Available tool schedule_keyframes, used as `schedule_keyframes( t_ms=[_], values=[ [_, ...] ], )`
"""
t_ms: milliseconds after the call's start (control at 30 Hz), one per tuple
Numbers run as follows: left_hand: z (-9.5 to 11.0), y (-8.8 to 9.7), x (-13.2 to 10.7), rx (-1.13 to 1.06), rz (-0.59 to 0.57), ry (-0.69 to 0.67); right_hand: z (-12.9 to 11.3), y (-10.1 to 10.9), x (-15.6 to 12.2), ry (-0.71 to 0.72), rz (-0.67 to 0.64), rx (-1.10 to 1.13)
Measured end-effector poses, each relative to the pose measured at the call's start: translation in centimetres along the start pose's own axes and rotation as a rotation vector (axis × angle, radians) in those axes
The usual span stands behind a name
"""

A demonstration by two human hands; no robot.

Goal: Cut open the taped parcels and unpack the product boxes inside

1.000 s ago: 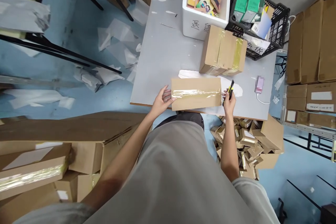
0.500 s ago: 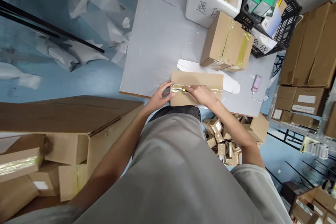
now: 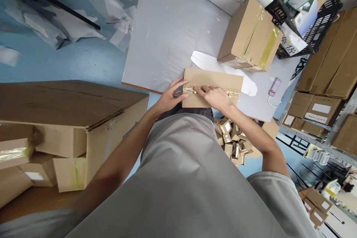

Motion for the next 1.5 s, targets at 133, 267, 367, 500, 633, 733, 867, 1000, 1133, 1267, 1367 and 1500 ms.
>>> schedule_keyframes(
  t_ms=[133, 267, 367, 500, 633, 733, 867, 1000, 1133, 1267, 1367, 1500],
  values=[
    [-0.2, 0.1, -0.5, 0.002, -0.001, 0.010, -1.0, -1.5, -1.1, 0.051, -0.020, -0.015],
    [-0.3, 0.1, -0.8, -0.010, 0.001, 0.012, -0.6, -1.9, -1.1, 0.004, -0.002, 0.004],
    [-0.2, 0.1, -0.9, -0.010, -0.001, -0.006, -0.3, -1.7, -0.8, -0.020, 0.011, 0.016],
    [-0.3, 0.0, -1.0, -0.005, -0.002, -0.009, -0.6, -1.3, -0.4, -0.024, -0.007, 0.033],
    [-0.4, -0.1, -0.9, 0.011, 0.004, -0.018, -0.9, -0.7, -0.2, -0.049, -0.025, 0.043],
    [-0.5, -0.1, -0.7, 0.006, -0.002, -0.005, -1.2, 0.2, 0.0, -0.039, -0.016, 0.028],
    [-0.5, 0.0, -0.5, -0.010, -0.014, 0.014, -1.3, 1.3, 0.3, -0.013, -0.010, -0.029],
    [-0.7, 0.1, -0.4, 0.010, -0.019, 0.009, -1.0, 1.7, 0.4, 0.010, -0.013, -0.068],
    [-1.0, 0.3, -0.2, 0.034, -0.011, -0.005, 1.0, 1.3, -1.1, -0.064, -0.013, -0.068],
    [-1.3, 0.5, 0.1, 0.053, -0.001, -0.024, 5.3, -0.3, -4.6, -0.213, -0.048, -0.104],
    [-1.4, 0.6, 0.3, 0.077, 0.009, -0.037, 9.1, -1.8, -7.7, -0.325, -0.075, -0.117],
    [-1.6, 0.8, 0.4, 0.081, 0.028, -0.043, 13.0, -3.6, -10.6, -0.434, -0.073, -0.097]
  ],
)
Point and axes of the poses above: each hand's wrist, its own x-axis towards the middle knuckle, its own y-axis out of the back of the hand, z = x × y, the point moved 8 cm from there along x, towards the middle knuckle, and after that the axes turned 10 degrees about z, right-handed, at the moved point
